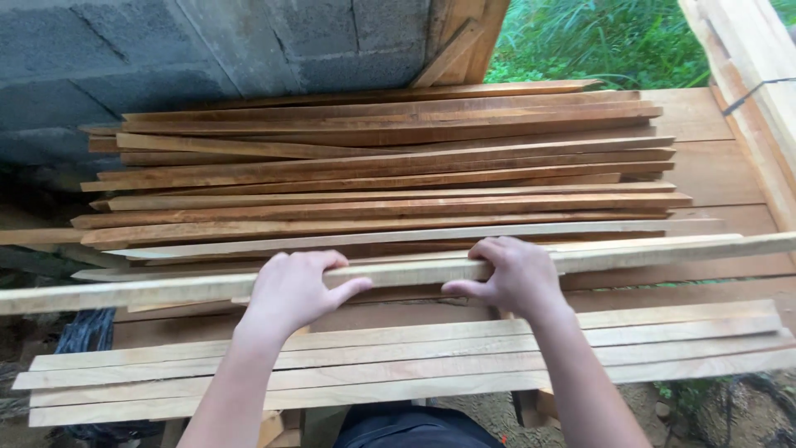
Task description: Sorting and aligning long thin strips of wood on a workbench.
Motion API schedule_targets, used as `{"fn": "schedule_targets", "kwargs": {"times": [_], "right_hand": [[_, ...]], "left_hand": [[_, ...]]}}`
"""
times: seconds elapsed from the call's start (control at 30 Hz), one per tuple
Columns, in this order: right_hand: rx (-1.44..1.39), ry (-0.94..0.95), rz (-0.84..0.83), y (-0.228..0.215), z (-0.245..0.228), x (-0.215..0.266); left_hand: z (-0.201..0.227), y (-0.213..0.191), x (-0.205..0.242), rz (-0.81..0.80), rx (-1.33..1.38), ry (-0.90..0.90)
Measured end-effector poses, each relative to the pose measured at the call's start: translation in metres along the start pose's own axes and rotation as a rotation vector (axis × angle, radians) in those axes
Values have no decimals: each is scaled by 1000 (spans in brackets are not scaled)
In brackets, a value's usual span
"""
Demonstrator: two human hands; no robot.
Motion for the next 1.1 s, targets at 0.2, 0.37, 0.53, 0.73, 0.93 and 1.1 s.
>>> {"fn": "schedule_targets", "kwargs": {"times": [0.2, 0.37, 0.53, 0.73, 0.93, 1.1], "right_hand": [[-55, 6, -59, 49, 13, 75], [-159, -25, 82, 88, 25, 131], [-190, -20, 108, 107, 30, 173], [-209, -34, 136, 108, 30, 183], [-185, -67, 72, 137, 41, 184], [-201, -30, 13, 189, 64, 182]], "left_hand": [[19, 90, 57, -21, 80, 48], [40, 157, 108, 8, 149, 32], [53, 172, 149, 124, 218, -23], [58, 171, 162, 125, 229, -61], [59, 201, 153, 39, 232, -107], [60, 260, 141, -39, 267, -86]]}}
Point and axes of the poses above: each hand's wrist, its own x-axis away from the middle knuckle, its own y-axis out of the palm, z = x × y, the point moved 4 cm from there along -x, towards the middle knuckle, and after that the axes turned 11 degrees about -x, right-handed, at the moved point
